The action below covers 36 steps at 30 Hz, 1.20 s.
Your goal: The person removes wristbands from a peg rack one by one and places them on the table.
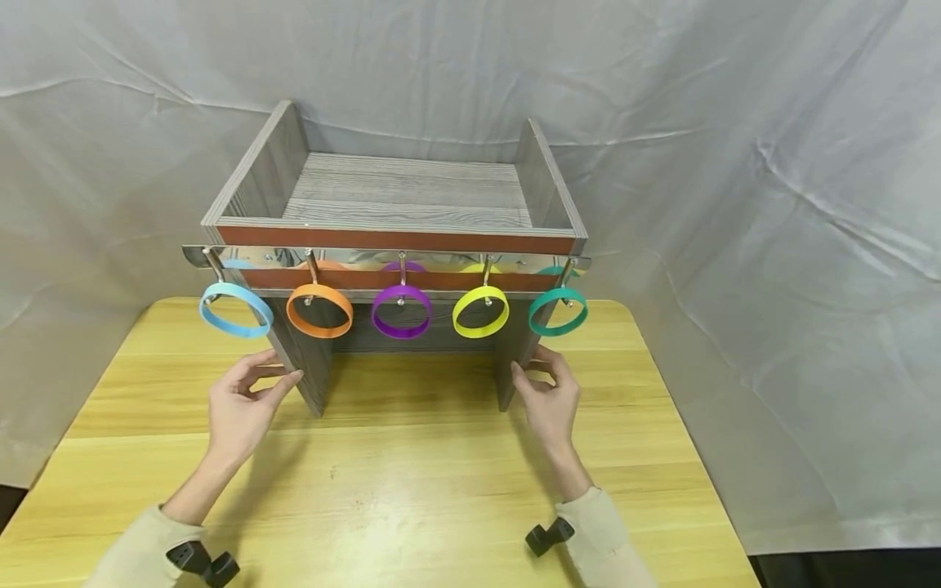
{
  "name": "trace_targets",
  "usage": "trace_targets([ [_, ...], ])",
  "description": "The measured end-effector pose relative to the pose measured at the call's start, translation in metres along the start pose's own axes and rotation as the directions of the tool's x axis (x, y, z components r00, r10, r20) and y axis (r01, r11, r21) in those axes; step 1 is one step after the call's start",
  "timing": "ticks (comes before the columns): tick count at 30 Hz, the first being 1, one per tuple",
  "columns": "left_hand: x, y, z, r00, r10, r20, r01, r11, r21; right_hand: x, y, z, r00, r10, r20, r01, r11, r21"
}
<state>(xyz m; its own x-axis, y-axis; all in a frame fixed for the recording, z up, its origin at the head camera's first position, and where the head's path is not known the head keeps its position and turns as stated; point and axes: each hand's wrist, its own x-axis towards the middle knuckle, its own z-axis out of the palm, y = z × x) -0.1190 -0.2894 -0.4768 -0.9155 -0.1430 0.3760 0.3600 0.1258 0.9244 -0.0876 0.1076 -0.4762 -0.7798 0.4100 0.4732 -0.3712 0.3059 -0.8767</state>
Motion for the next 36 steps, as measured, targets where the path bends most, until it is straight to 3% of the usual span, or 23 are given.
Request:
trace_targets([
  [9, 0.0, 0.002, -0.001, 1.0, -0.02, 0.011, 0.02, 1.0, -0.001, 0.003, -0.002, -0.008, 0.996, 0.061, 0.059, -0.062, 0.998, 0.025],
  [21, 0.003, 0.005, -0.004, 0.998, -0.041, 0.038, 0.042, 0.999, -0.02, 0.011, -0.016, -0.029, 0.987, 0.041, 0.154, -0.064, 0.987, 0.145],
  [29, 0.003, 0.006, -0.005, 0.998, -0.044, 0.038, 0.044, 0.999, -0.007, 0.019, -0.033, -0.05, 0.983, -0.046, 0.179, -0.005, 0.961, 0.278],
  [36, 0.003, 0.006, -0.005, 0.998, -0.045, 0.047, 0.045, 0.999, 0.004, 0.03, -0.04, -0.07, 0.945, -0.196, 0.263, 0.085, 0.921, 0.38],
])
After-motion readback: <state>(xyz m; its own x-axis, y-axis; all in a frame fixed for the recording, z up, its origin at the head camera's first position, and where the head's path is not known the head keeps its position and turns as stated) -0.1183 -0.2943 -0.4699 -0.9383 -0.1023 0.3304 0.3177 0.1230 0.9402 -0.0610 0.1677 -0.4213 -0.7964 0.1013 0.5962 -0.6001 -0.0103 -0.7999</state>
